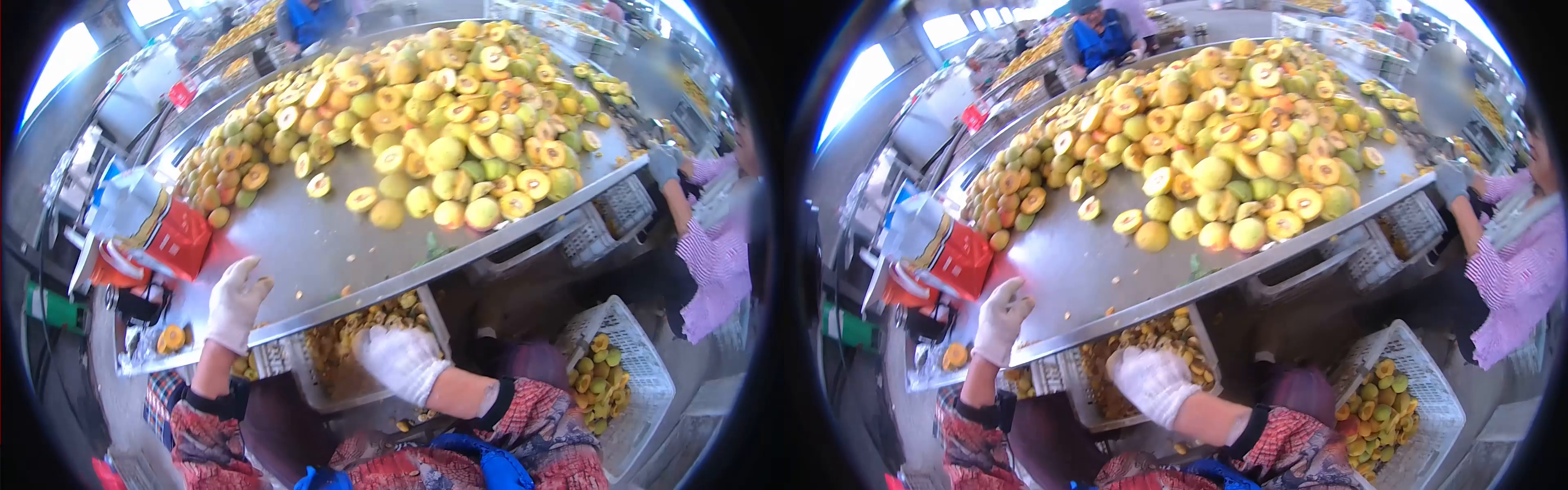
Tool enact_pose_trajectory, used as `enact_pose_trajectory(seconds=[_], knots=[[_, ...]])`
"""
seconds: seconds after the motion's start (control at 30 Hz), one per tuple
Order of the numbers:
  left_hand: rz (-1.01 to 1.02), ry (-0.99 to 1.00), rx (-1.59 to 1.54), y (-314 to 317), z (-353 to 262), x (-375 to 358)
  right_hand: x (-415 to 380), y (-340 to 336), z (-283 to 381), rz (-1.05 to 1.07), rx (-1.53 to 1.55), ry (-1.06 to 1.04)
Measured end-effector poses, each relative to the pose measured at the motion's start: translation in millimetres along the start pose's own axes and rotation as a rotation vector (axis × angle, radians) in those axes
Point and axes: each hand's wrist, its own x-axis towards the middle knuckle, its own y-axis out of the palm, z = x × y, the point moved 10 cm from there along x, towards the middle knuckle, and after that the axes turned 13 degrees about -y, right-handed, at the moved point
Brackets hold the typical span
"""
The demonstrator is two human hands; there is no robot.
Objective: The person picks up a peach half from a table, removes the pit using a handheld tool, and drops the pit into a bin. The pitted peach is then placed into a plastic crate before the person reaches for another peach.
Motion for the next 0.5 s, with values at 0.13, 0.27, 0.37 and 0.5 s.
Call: enact_pose_trajectory(seconds=[0.13,0.27,0.37,0.5], knots=[[0.055,0.204,0.039,86,-72,81,-3,33,-12,0.014,0.354,0.081],[0.054,0.277,0.218,170,-88,157,-25,2,-32,0.28,0.805,0.456],[0.156,0.14,0.367,190,-111,152,-12,32,-19,-0.184,0.215,0.047],[0.366,0.182,0.104,251,-53,209,-27,-10,-20,-0.189,0.348,0.025]])
